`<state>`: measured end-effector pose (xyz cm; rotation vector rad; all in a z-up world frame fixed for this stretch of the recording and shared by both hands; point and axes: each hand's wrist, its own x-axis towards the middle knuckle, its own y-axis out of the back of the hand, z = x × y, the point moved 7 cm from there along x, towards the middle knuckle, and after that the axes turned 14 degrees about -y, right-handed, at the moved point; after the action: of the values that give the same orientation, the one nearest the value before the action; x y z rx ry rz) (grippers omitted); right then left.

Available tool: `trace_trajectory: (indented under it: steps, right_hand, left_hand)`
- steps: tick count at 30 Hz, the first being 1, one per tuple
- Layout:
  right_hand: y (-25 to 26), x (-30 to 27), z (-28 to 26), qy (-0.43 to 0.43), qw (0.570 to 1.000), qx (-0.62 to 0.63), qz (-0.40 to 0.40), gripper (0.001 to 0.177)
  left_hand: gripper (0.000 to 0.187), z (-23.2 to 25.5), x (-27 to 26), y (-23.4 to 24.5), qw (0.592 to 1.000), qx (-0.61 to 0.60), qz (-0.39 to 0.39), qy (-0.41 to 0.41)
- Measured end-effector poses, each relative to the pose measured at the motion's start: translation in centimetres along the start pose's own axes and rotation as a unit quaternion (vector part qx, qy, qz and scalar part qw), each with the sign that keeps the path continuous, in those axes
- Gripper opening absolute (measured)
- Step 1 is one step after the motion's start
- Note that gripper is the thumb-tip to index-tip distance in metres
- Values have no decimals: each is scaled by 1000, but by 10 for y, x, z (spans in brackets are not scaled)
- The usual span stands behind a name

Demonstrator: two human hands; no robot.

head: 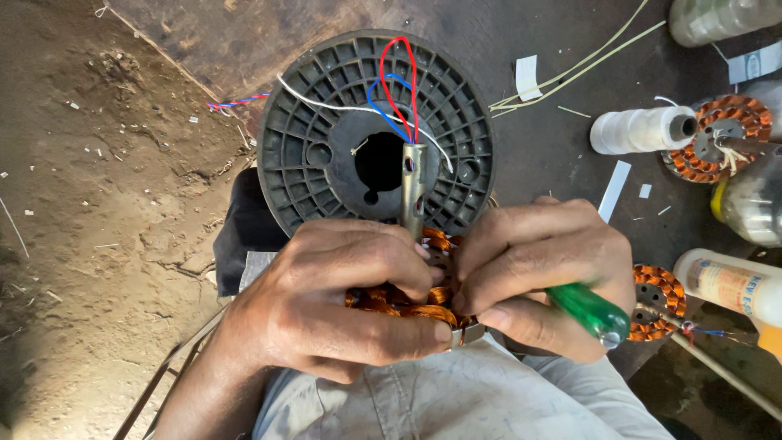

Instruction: The person uses a green-handled screwdriver to adjust and tighten components on a circular orange-wound electrical part. They rotate the part in their hands and manipulate wires while working at a cluttered workbench.

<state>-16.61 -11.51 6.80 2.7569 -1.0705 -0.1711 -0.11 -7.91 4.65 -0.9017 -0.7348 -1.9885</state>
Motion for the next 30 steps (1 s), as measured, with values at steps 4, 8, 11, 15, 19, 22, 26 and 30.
trace_trajectory:
  steps: [4,8,11,15,19,22,26,30]
  right_hand:
    - [2,-5,5,-37,999,-35,14,13]
    - [4,-13,10,-75,996,-38,37,15]
    - [6,-14,14,-81,995,-16,60,17]
    - [10,-15,20,-84,988,34,124,13]
    - [6,-26,39,-138,952,157,224,11]
    - [0,-36,49,-133,939,202,246,13]
    - [2,-43,61,-87,949,228,199,17]
    - [-20,-57,56,-111,960,175,186,25]
  left_hand:
    - [33,-1,1,-1,1000,11,-2,-2]
    - [35,-1,3,1,1000,12,12,-1]
    - [34,0,3,1,1000,14,16,1]
    - [36,-1,3,2,1000,10,19,9]
    - [38,-2,3,1,999,10,28,19]
    - [37,-3,5,4,999,32,28,33]
    - [37,1,10,20,986,157,42,34]
    - [41,15,2,30,934,307,93,156]
